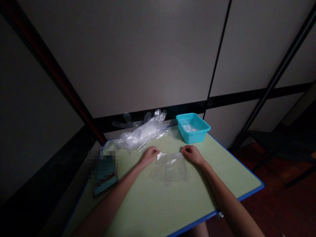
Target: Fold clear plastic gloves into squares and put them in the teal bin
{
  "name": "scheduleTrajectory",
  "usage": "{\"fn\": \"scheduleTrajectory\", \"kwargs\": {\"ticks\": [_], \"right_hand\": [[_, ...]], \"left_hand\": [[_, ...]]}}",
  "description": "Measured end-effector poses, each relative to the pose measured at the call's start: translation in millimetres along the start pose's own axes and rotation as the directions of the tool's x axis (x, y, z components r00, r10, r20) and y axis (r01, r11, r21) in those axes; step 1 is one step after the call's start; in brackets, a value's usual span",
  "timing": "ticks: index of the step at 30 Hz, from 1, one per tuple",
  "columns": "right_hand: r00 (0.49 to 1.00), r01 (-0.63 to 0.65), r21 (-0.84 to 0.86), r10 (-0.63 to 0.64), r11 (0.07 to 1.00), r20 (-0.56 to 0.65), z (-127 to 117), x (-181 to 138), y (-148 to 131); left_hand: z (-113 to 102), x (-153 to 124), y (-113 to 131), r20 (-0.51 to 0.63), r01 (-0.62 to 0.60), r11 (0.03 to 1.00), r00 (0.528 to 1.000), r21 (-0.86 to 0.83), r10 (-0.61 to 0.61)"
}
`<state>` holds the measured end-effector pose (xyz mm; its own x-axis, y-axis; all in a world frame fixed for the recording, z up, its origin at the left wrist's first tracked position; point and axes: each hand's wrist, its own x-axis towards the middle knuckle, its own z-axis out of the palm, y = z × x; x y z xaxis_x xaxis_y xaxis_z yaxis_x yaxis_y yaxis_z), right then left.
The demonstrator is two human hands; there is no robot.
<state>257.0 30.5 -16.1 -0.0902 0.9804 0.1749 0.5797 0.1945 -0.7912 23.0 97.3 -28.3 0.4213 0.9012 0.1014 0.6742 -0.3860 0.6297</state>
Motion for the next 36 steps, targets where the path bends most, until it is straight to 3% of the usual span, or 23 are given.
{"fn": "scheduleTrajectory", "kwargs": {"ticks": [9, 16, 25, 36], "right_hand": [[0.999, 0.016, -0.113, -0.019, 0.993, -0.028, 3, 1, 5], [0.993, -0.035, -0.269, 0.002, 0.962, -0.122, 4, -2, 8], [0.975, -0.122, -0.369, 0.042, 0.921, -0.218, 3, -7, 8], [0.978, -0.078, -0.395, -0.006, 0.915, -0.207, 4, -9, 9]], "left_hand": [[1, -6, 1, -0.157, -0.042, 0.998, 0.986, 0.044, 0.049], [2, -10, 2, -0.234, -0.045, 0.997, 0.970, 0.059, 0.058], [-2, -9, 4, -0.264, -0.008, 1.000, 0.964, -0.006, 0.006], [-2, -9, -1, -0.258, -0.038, 0.999, 0.965, -0.006, 0.035]]}}
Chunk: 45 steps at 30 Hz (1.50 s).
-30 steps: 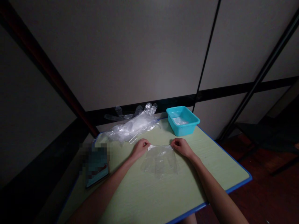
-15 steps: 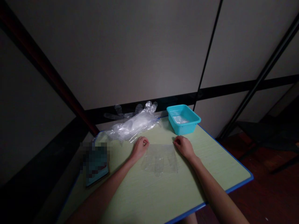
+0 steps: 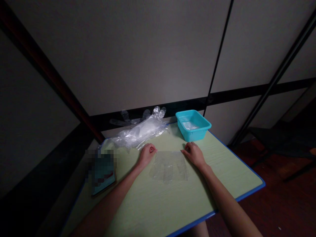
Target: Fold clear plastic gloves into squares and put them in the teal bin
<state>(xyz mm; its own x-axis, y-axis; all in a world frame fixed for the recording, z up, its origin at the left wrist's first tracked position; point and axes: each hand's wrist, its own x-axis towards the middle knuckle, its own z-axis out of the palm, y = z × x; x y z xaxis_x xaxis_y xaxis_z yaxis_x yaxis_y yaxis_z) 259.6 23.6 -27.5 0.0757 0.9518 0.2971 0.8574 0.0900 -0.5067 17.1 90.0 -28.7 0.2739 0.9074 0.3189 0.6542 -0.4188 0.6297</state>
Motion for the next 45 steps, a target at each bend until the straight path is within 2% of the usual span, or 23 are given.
{"fn": "scheduleTrajectory", "kwargs": {"ticks": [7, 18, 22, 26, 28, 31, 33, 35, 40, 45], "right_hand": [[1.000, -0.022, -0.022, 0.022, 1.000, -0.006, 2, 2, 2], [0.994, -0.104, -0.118, 0.099, 0.988, -0.052, 4, 7, -2], [0.999, -0.013, -0.104, 0.008, 0.995, -0.048, 1, 6, -7], [0.983, 0.184, -0.042, -0.183, 0.982, 0.032, -1, 1, -17], [0.951, 0.296, -0.017, -0.293, 0.955, 0.103, 1, -3, -22], [0.878, 0.431, -0.028, -0.412, 0.902, 0.243, 5, -7, -27], [0.841, 0.474, -0.060, -0.432, 0.879, 0.325, 8, -8, -27], [0.829, 0.484, -0.094, -0.422, 0.870, 0.368, 9, -8, -26], [0.823, 0.489, -0.137, -0.403, 0.862, 0.399, 9, -8, -23], [0.825, 0.473, -0.122, -0.389, 0.873, 0.410, 8, -7, -23]], "left_hand": [[0, -3, -3, 0.004, -0.048, 0.994, 0.999, 0.103, 0.048], [-3, -2, 3, -0.005, -0.039, 0.972, 0.999, 0.232, 0.041], [-5, -3, 9, 0.006, -0.085, 0.970, 0.996, 0.226, 0.086], [-4, -15, 29, 0.094, -0.222, 0.955, 0.974, 0.194, 0.208], [1, -24, 38, 0.164, -0.302, 0.936, 0.948, 0.182, 0.274], [9, -34, 45, 0.293, -0.439, 0.869, 0.882, 0.228, 0.369], [13, -37, 44, 0.353, -0.481, 0.827, 0.857, 0.292, 0.375], [14, -38, 42, 0.378, -0.484, 0.804, 0.856, 0.345, 0.353], [14, -36, 38, 0.404, -0.494, 0.778, 0.850, 0.388, 0.338], [16, -37, 37, 0.404, -0.481, 0.801, 0.852, 0.357, 0.331]]}}
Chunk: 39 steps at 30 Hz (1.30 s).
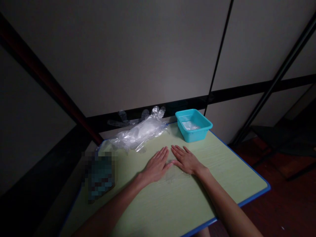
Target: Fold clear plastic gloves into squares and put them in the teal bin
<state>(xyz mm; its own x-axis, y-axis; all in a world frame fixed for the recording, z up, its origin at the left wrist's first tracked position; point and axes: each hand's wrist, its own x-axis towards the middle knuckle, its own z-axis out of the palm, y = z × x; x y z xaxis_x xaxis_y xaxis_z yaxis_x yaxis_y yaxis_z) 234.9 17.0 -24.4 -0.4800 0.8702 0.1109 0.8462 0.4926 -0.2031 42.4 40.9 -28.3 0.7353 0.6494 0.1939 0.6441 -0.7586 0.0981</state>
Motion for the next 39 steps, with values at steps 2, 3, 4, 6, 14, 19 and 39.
{"fn": "scheduleTrajectory", "kwargs": {"ticks": [2, 3, 4, 6, 14, 19, 39], "right_hand": [[1.000, -0.005, 0.028, 0.005, 1.000, -0.004, -1, 0, 0], [1.000, -0.006, 0.049, 0.007, 0.999, -0.011, -2, 0, 0], [1.000, -0.007, 0.076, 0.008, 0.997, -0.022, -3, 0, 0], [0.998, -0.001, 0.143, 0.009, 0.990, -0.056, -6, -1, 2], [0.969, -0.052, 0.283, 0.117, 0.958, -0.219, -22, -21, 17], [0.963, -0.089, 0.234, 0.144, 0.968, -0.227, -22, -22, 20], [0.963, -0.102, 0.322, 0.175, 0.941, -0.206, -22, -16, 16]], "left_hand": [[0, 1, 0, -0.002, 0.016, 0.997, 1.000, -0.077, -0.016], [0, 1, -1, -0.008, 0.029, 0.990, 1.000, -0.141, -0.030], [-1, 2, -3, -0.025, 0.045, 0.971, 0.998, -0.233, -0.052], [-1, 5, -7, -0.080, 0.078, 0.898, 0.989, -0.432, -0.124], [-13, -1, -39, -0.218, 0.147, 0.779, 0.914, -0.610, -0.342], [-19, -9, -44, -0.199, 0.161, 0.812, 0.926, -0.561, -0.321], [-16, 1, -43, -0.197, 0.248, 0.882, 0.917, -0.400, -0.347]]}}
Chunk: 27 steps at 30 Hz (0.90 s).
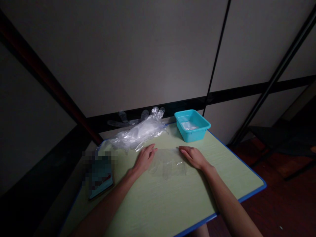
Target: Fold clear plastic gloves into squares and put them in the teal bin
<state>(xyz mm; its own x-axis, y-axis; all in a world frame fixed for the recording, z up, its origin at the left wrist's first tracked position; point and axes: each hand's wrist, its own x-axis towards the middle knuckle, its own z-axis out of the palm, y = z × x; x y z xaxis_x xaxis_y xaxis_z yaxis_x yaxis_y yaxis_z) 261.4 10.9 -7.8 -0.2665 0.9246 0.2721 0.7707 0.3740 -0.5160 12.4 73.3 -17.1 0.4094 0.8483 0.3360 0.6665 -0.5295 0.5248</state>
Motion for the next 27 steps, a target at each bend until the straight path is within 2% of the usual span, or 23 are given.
{"fn": "scheduleTrajectory", "kwargs": {"ticks": [7, 16, 22, 27], "right_hand": [[1.000, 0.009, 0.009, -0.009, 1.000, 0.004, 1, 0, 0], [0.997, 0.075, -0.014, -0.075, 0.997, -0.012, 7, 3, 2], [0.999, 0.044, -0.016, -0.044, 0.999, -0.021, 8, 0, -2], [1.000, -0.003, -0.033, 0.002, 0.999, -0.029, 14, -10, -13]], "left_hand": [[2, 8, 3, -0.001, -0.030, 0.999, 1.000, 0.029, 0.030], [6, 5, -3, 0.044, -0.053, 0.998, 0.998, -0.039, 0.055], [5, 8, -7, -0.078, 0.002, 0.989, 0.997, -0.150, -0.014], [6, 13, -16, -0.214, 0.054, 0.961, 0.970, -0.273, -0.115]]}}
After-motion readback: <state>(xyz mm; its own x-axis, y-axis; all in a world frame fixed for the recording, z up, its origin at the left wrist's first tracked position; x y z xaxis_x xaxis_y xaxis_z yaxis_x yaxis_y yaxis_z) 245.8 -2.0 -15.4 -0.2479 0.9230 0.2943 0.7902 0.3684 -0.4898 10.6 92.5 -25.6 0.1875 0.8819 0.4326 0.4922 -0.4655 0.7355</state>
